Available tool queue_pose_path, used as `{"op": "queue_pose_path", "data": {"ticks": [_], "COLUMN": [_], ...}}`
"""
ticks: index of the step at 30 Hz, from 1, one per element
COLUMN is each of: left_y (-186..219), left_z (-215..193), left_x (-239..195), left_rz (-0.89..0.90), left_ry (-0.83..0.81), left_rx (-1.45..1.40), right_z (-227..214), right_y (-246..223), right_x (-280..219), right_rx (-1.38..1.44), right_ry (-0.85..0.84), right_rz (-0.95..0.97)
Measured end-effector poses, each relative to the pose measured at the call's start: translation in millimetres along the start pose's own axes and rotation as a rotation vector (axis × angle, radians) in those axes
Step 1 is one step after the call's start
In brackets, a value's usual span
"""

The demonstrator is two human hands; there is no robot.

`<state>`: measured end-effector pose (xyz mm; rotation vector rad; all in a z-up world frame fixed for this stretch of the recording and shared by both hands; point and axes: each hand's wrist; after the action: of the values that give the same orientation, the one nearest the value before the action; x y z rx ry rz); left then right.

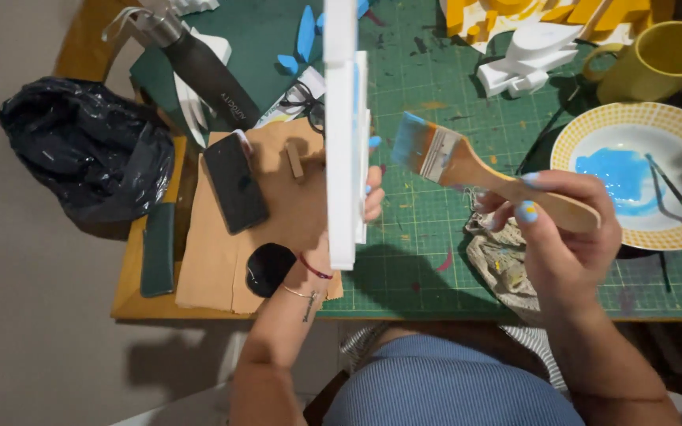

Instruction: The person is painting white foam letters with blue paint using a paintbrush on a green cutting mat.

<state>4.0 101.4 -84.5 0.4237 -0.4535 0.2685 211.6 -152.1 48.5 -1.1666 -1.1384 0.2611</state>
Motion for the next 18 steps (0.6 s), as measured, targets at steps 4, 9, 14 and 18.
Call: {"op": "queue_pose_path", "data": {"ticks": [4,9,14,18], "left_y": [0.2,-13.2,-11.0,-9.3], "left_z": [-36.3,-59.2,-69.8,-60.6], "left_x": [1.8,-1.7,11.4,11.1], "left_rz": [-0.193,-0.356,-0.669,-0.618], "left_ry": [-0.16,-0.205,-0.343,-0.263], "left_rx": [-0.224,-0.112,-0.393,-0.337], "right_z": [1.0,1.1,-0.2,-2.6], "right_y": [-8.3,-11.7,-24.3,-30.0], "right_x": [-2.6,-2.6,3.2,2.6], "right_rx": [0.056,-0.097,-0.229,-0.204], "right_ry": [0.05,0.066,-0.001,-0.013], "right_rz": [0.0,-0.161,-0.392,-0.435]}}
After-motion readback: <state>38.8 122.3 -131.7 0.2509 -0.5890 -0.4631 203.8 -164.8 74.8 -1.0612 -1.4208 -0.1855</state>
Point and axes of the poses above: each hand's wrist, its own x-axis towards the middle knuckle, its own z-axis out of the palm, y = z × x, and after that the axes turned 15 degrees about -x, right-handed
